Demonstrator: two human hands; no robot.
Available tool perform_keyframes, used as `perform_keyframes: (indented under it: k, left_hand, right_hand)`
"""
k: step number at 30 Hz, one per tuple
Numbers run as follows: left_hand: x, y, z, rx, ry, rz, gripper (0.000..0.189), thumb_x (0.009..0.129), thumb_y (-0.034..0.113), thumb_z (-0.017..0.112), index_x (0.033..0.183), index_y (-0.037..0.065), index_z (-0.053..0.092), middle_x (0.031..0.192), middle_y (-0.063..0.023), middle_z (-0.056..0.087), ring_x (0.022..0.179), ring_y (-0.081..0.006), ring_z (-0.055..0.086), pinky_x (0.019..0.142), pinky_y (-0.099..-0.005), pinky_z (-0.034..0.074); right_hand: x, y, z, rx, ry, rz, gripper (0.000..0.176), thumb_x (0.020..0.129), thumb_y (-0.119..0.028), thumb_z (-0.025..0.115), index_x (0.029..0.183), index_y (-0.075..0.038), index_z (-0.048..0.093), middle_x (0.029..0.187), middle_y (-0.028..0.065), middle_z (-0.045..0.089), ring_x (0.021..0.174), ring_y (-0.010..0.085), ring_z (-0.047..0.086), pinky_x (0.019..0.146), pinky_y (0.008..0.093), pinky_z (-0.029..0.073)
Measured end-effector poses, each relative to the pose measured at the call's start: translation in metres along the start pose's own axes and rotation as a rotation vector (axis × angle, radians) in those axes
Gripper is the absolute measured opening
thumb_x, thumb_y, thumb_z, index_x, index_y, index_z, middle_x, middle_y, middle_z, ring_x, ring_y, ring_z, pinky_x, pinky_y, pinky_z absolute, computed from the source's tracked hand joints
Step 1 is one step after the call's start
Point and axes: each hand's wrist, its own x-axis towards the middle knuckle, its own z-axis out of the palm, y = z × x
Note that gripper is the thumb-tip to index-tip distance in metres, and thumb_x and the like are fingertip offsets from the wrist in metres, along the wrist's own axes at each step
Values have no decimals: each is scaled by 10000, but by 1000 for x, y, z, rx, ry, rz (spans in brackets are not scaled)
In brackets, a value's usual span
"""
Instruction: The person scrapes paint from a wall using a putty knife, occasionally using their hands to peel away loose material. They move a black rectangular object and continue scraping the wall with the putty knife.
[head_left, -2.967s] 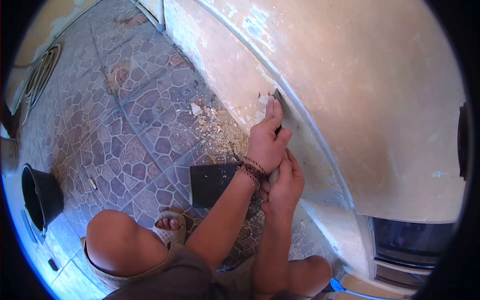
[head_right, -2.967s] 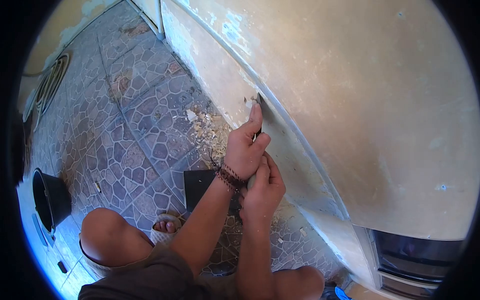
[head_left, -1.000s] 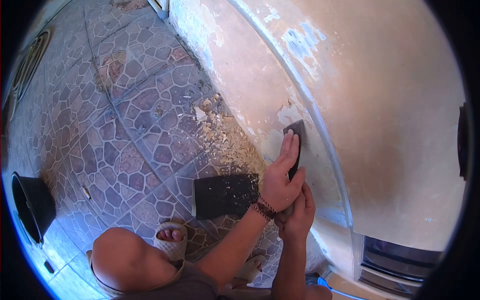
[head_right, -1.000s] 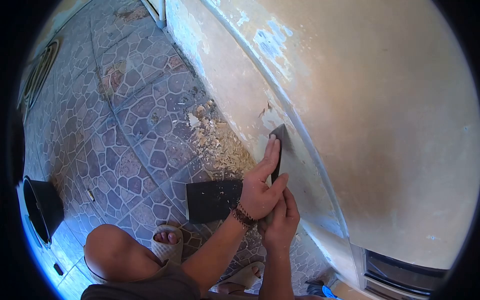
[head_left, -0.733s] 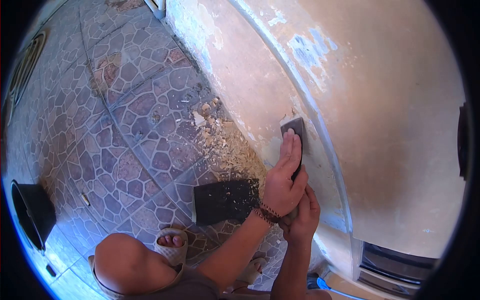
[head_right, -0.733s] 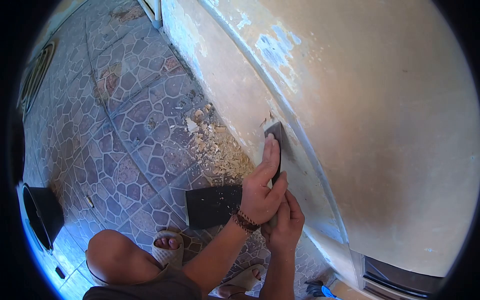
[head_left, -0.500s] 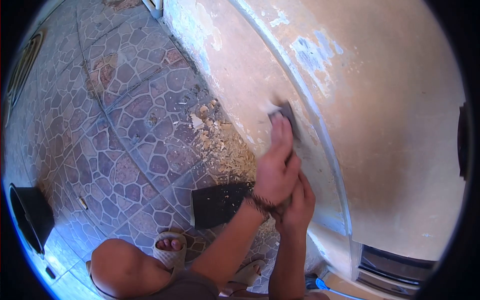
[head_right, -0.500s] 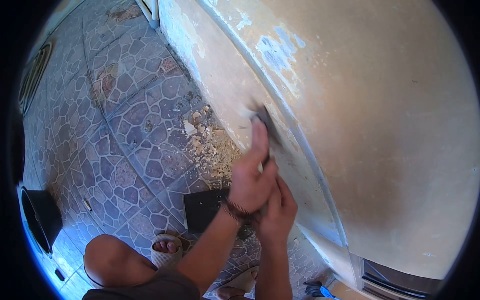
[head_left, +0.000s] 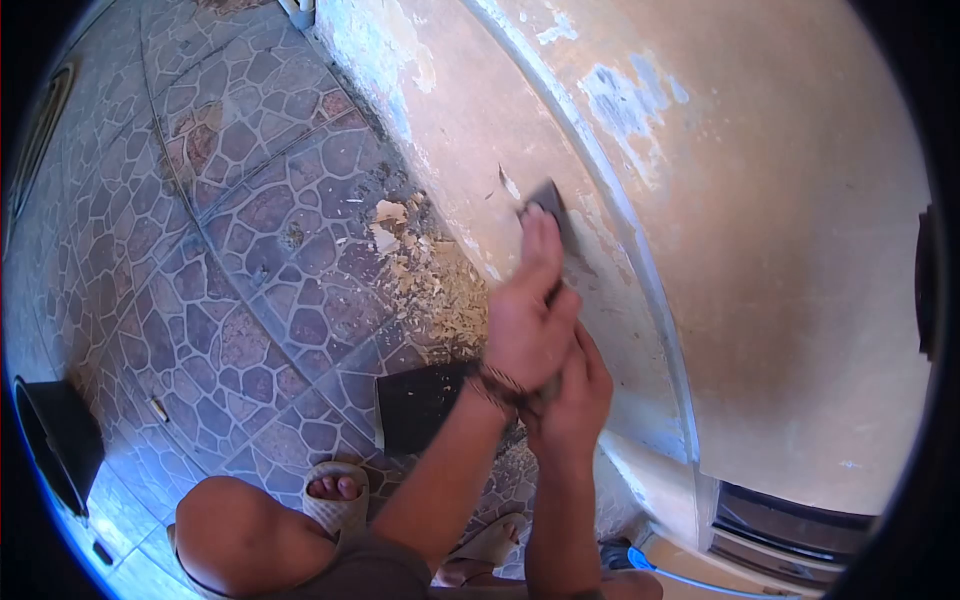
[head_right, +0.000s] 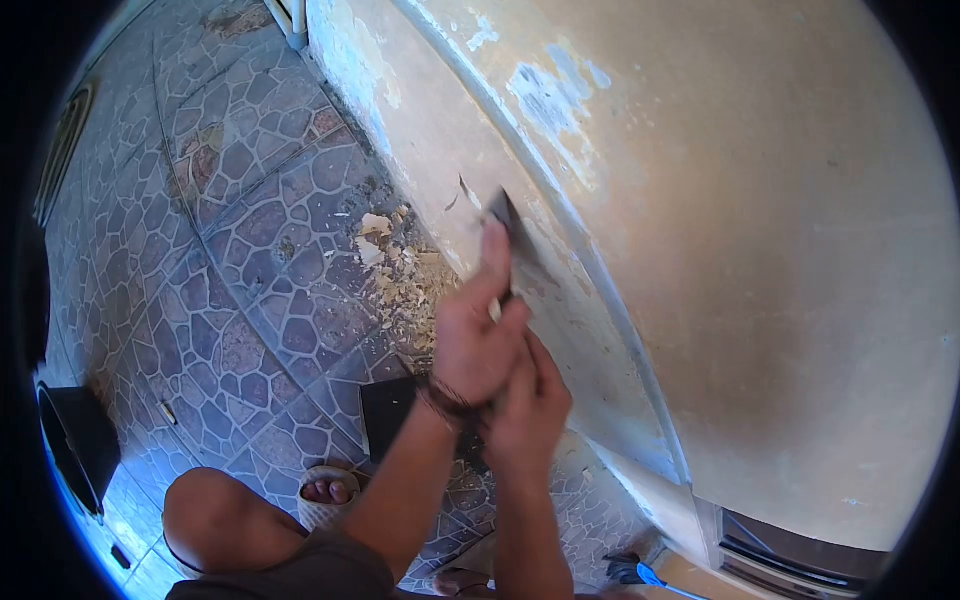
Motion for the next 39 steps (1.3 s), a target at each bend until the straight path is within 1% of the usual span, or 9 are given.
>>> perform_keyframes:
  k: [8,12,15,19,22,25,30,34,39]
  left_hand:
    - [-45,11,23,-85,-16,-78,642,774,-49,464,1392,-44,292,1416,-250,351,1307,-236,366,1013,-282,347]
    - [-28,4,3,-314,-88,-231,633,786,-25,491,1391,-38,306,1389,-236,407,1258,-178,418,983,-266,371]
    - [-48,14,18,-293,-72,-320,602,815,48,489,1383,-33,308,1378,-324,322,1310,-377,320,1031,-336,349]
    - [-89,25,62,-146,52,-209,605,817,23,517,1385,-38,317,1407,-255,361,1289,-253,408,981,-303,391]
    - [-88,28,63,-243,32,-257,592,823,36,506,1379,-47,320,1441,-274,261,1333,-296,312,1012,-334,366]
    - [-83,28,68,-97,120,-157,595,825,43,512,1380,-49,318,1258,-268,517,1143,-238,556,874,-285,458]
    - [-65,14,48,-293,21,-428,577,841,57,519,1379,-31,330,746,-26,512,665,-50,451,578,-193,413]
    - [-73,40,54,-385,62,-496,550,851,57,512,1372,-23,352,721,31,492,627,-30,418,544,-186,396]
    - [-58,6,57,-479,171,-579,540,862,64,524,1374,-2,364,725,34,490,643,-38,430,565,-186,402]
  right_hand:
    - [-29,-6,-19,57,170,32,306,951,-147,476,1171,51,551,851,62,620,626,72,539,526,192,416]
    - [-36,-12,-4,-104,77,46,320,952,-216,469,1189,-10,528,601,13,535,348,53,390,288,210,263]
    - [-35,0,-27,-118,51,39,312,948,-224,480,1185,-28,531,597,7,526,348,48,383,284,205,252]
    - [-45,-17,-75,-81,98,204,315,945,-191,477,1182,3,550,566,-11,498,356,38,371,301,205,222]
    - [-49,-31,-76,-78,95,243,312,937,-168,462,1190,-6,546,561,-18,482,347,37,354,297,204,216]
    - [-51,-50,-66,-70,70,270,318,923,-139,455,1200,-8,540,560,-21,475,349,34,344,300,205,214]
    - [-49,-47,-31,-222,34,178,346,916,-149,466,1219,7,527,563,-23,476,372,25,353,318,201,230]
    - [-53,-66,-39,-325,38,230,342,930,-164,461,1210,15,543,568,-24,483,387,25,357,342,200,254]
    - [-25,-65,-22,-432,-55,223,341,934,-168,466,1203,21,556,569,-23,481,396,31,367,351,211,264]
